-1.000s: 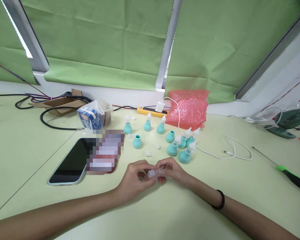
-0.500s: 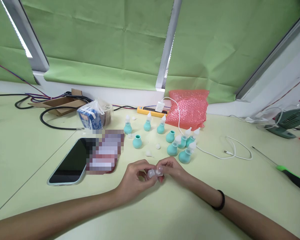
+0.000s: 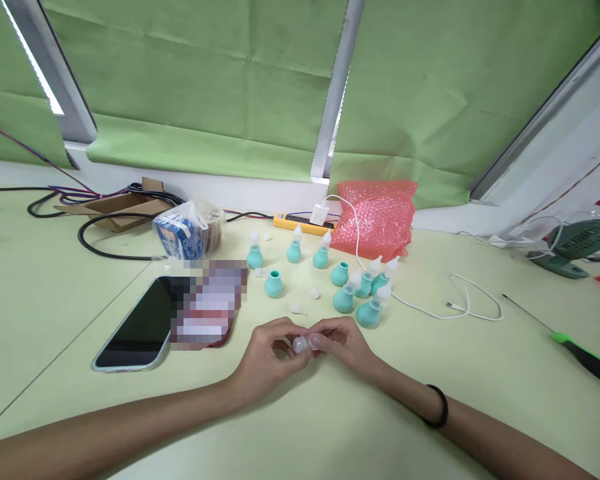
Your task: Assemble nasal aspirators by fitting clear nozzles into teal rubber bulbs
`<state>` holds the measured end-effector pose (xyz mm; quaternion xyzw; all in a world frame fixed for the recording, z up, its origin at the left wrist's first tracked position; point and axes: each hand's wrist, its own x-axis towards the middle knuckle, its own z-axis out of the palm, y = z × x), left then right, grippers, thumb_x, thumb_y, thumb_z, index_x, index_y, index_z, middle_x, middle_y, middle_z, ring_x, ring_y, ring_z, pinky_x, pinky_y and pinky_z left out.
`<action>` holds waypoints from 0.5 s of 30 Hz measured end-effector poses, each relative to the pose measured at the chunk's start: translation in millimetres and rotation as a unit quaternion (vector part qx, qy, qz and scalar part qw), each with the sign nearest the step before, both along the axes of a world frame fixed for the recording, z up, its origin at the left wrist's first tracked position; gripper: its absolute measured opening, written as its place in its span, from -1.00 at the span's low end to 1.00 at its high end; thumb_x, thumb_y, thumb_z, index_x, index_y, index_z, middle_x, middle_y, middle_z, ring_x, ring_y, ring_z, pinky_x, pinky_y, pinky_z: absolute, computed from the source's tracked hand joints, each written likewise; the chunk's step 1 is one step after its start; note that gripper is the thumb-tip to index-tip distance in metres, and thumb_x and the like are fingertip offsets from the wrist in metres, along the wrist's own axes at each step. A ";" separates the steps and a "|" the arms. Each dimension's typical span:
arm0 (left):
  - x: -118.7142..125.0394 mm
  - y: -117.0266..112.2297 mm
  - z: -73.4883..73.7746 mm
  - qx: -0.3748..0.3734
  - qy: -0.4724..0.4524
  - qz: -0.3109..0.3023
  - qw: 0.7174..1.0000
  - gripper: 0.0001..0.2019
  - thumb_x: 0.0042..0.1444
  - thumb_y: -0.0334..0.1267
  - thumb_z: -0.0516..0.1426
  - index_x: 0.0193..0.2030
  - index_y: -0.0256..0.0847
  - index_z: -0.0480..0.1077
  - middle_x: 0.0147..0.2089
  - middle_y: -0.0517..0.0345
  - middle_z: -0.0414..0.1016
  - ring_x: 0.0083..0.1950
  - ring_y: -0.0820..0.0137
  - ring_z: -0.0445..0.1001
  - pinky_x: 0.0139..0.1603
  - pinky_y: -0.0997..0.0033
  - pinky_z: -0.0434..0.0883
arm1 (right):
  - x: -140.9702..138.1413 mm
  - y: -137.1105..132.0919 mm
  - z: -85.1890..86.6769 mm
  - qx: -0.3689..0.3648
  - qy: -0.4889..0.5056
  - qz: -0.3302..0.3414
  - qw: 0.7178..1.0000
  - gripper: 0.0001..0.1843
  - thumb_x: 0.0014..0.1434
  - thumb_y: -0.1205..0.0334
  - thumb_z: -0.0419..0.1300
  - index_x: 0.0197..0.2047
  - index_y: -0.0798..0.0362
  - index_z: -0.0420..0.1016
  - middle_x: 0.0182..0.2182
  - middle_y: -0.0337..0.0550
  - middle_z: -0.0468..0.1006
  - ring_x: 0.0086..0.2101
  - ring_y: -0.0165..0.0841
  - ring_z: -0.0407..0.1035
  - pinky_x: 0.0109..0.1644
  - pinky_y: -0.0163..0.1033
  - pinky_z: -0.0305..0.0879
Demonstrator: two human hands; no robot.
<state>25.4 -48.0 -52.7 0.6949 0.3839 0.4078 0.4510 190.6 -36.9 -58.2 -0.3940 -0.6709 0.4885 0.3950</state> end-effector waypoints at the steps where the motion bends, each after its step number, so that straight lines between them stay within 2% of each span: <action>1: 0.1 0.6 0.0 -0.003 -0.004 0.003 1.000 -0.84 -0.09 -0.33 0.13 -0.31 -0.25 0.43 -0.38 0.11 0.40 -0.36 0.42 0.37 -0.40 0.48 0.36 | -0.7 -0.7 0.7 0.044 -0.014 -0.041 0.998 -0.79 -0.01 0.14 0.15 -0.43 0.12 0.46 -0.53 -0.14 0.47 -0.49 -0.39 0.34 -0.41 -0.30 0.27; 4: 0.5 2.2 -0.8 -0.013 -0.011 0.014 1.000 -0.86 -0.09 -0.35 0.12 -0.33 -0.26 0.41 -0.35 0.11 0.41 -0.33 0.40 0.38 -0.37 0.47 0.37 | -0.5 -1.3 10.4 0.187 -0.055 -0.136 0.971 -0.88 0.01 0.22 0.13 -0.38 0.06 0.43 -0.46 -0.13 0.47 -0.44 -0.37 0.34 -0.39 -0.27 0.30; 7: 0.6 3.3 -2.3 -0.028 -0.012 0.019 0.999 -0.88 -0.11 -0.36 0.13 -0.36 -0.26 0.39 -0.34 0.11 0.41 -0.31 0.40 0.38 -0.36 0.48 0.36 | 5.0 1.5 33.0 0.327 -0.109 -0.160 0.925 -0.91 0.03 0.30 0.09 -0.35 0.04 0.39 -0.46 -0.15 0.45 -0.47 -0.39 0.32 -0.41 -0.27 0.30; 11: 0.1 4.1 -4.9 -0.045 -0.016 0.018 0.999 -0.89 -0.12 -0.37 0.14 -0.38 -0.27 0.35 -0.35 0.12 0.39 -0.33 0.42 0.38 -0.35 0.49 0.36 | 22.4 19.0 72.7 0.500 -0.233 -0.200 0.810 -0.91 -0.01 0.33 0.12 -0.36 0.09 0.39 -0.43 -0.10 0.46 -0.36 -0.32 0.32 -0.30 -0.22 0.27; 12: -0.2 4.2 -5.6 -0.046 -0.020 0.017 0.999 -0.89 -0.11 -0.37 0.13 -0.36 -0.27 0.34 -0.33 0.12 0.39 -0.31 0.42 0.37 -0.34 0.49 0.37 | 28.2 27.2 81.7 0.510 -0.277 -0.209 0.787 -0.91 -0.01 0.31 0.12 -0.38 0.10 0.40 -0.45 -0.10 0.47 -0.36 -0.31 0.32 -0.30 -0.21 0.26; 13: -0.5 4.4 -6.3 -0.045 -0.023 0.016 0.999 -0.86 -0.10 -0.37 0.12 -0.33 -0.26 0.34 -0.31 0.12 0.38 -0.29 0.41 0.37 -0.34 0.49 0.37 | 34.2 36.9 89.5 0.493 -0.327 -0.214 0.777 -0.89 0.00 0.27 0.11 -0.38 0.11 0.41 -0.45 -0.10 0.47 -0.36 -0.30 0.32 -0.31 -0.21 0.25; 15: -1.0 4.8 -7.3 -0.044 -0.025 0.016 0.999 -0.79 -0.07 -0.38 0.10 -0.23 -0.24 0.33 -0.25 0.09 0.38 -0.23 0.38 0.36 -0.33 0.48 0.37 | 46.1 59.7 101.1 0.411 -0.405 -0.211 0.789 -0.83 0.01 0.20 0.09 -0.37 0.11 0.42 -0.44 -0.11 0.48 -0.41 -0.32 0.34 -0.37 -0.25 0.24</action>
